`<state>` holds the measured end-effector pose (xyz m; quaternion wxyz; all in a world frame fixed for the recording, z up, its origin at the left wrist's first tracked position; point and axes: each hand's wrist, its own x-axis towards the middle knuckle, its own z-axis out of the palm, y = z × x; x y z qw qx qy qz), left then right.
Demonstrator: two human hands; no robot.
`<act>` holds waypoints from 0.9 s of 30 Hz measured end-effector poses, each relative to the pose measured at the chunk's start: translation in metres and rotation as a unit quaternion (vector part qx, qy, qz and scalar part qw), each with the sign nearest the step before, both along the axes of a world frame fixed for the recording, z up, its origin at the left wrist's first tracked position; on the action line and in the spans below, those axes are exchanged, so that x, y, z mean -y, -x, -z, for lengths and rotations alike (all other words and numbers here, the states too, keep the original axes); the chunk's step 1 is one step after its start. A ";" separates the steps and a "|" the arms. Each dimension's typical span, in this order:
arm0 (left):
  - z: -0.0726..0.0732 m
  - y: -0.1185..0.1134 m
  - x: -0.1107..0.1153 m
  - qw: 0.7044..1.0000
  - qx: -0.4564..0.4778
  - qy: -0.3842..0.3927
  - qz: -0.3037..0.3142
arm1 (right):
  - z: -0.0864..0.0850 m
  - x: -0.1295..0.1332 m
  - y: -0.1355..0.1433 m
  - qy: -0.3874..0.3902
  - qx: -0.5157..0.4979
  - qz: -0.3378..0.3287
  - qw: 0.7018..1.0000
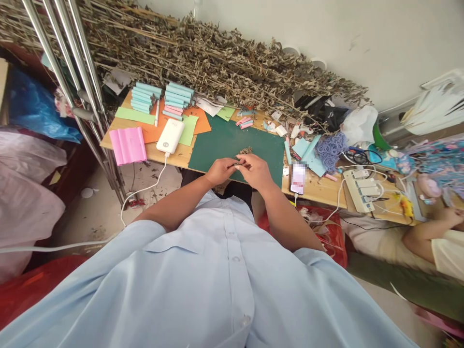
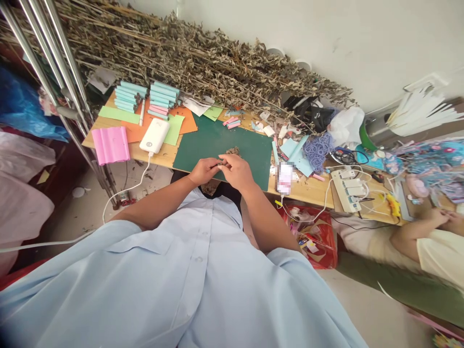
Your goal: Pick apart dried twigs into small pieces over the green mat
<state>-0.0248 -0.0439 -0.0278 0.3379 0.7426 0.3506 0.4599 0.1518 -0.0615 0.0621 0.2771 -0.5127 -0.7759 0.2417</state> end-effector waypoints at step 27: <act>-0.003 0.000 0.001 1.000 -0.013 0.009 0.011 | -0.003 0.013 -0.002 -0.056 0.081 -0.023 0.995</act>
